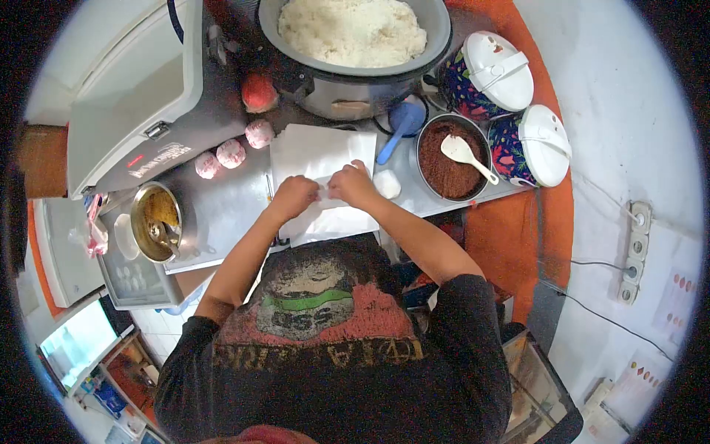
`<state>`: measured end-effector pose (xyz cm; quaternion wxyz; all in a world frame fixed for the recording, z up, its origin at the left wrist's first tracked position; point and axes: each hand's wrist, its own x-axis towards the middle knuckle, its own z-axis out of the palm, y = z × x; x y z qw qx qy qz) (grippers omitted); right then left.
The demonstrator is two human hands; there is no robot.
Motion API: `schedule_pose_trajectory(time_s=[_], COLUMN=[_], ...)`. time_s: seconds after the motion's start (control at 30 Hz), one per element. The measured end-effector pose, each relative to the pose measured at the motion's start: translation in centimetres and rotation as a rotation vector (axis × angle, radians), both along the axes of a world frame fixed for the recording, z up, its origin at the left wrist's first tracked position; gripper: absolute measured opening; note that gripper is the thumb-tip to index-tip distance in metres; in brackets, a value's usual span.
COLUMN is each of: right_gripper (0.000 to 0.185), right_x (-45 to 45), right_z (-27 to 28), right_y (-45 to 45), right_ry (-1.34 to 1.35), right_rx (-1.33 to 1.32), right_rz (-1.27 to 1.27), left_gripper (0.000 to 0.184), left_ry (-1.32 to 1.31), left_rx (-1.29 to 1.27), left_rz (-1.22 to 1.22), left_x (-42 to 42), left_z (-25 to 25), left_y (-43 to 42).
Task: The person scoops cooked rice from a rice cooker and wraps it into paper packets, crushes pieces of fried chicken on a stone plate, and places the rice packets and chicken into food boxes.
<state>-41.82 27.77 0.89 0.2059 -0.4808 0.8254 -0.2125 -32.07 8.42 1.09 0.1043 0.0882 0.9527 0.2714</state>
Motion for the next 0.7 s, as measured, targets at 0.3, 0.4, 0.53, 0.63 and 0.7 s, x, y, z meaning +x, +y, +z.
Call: schedule_pose_trajectory(time_s=[0.3, 0.4, 0.53, 0.63, 0.7], right_gripper=[0.008, 0.007, 0.008, 0.009, 0.01], right_x=[0.3, 2.4, 3.8, 4.3, 4.5], right_z=[-2.5, -3.1, -5.7, -6.1, -6.6], right_y=[0.7, 0.0, -0.7, -0.4, 0.4], right_ry=[0.179, 0.14, 0.078, 0.097, 0.102], right_rx=[-0.273, -0.17, -0.219, -0.245, -0.194], right_rz=[-0.272, -0.396, -0.577, -0.574, -0.551], left_gripper=[0.012, 0.009, 0.006, 0.01, 0.015], left_ry=[0.444, 0.043, 0.152, 0.326, 0.388], left_rx=[0.068, 0.115, 0.263, 0.112, -0.021], left_rz=[0.38, 0.548, 0.573, 0.392, 0.306], left_x=[1.8, 2.5, 2.8, 2.9, 3.3], left_z=[-1.9, -3.6, -6.3, -5.6, -5.4], left_y=[-1.2, 0.2, 0.8, 0.4, 0.2])
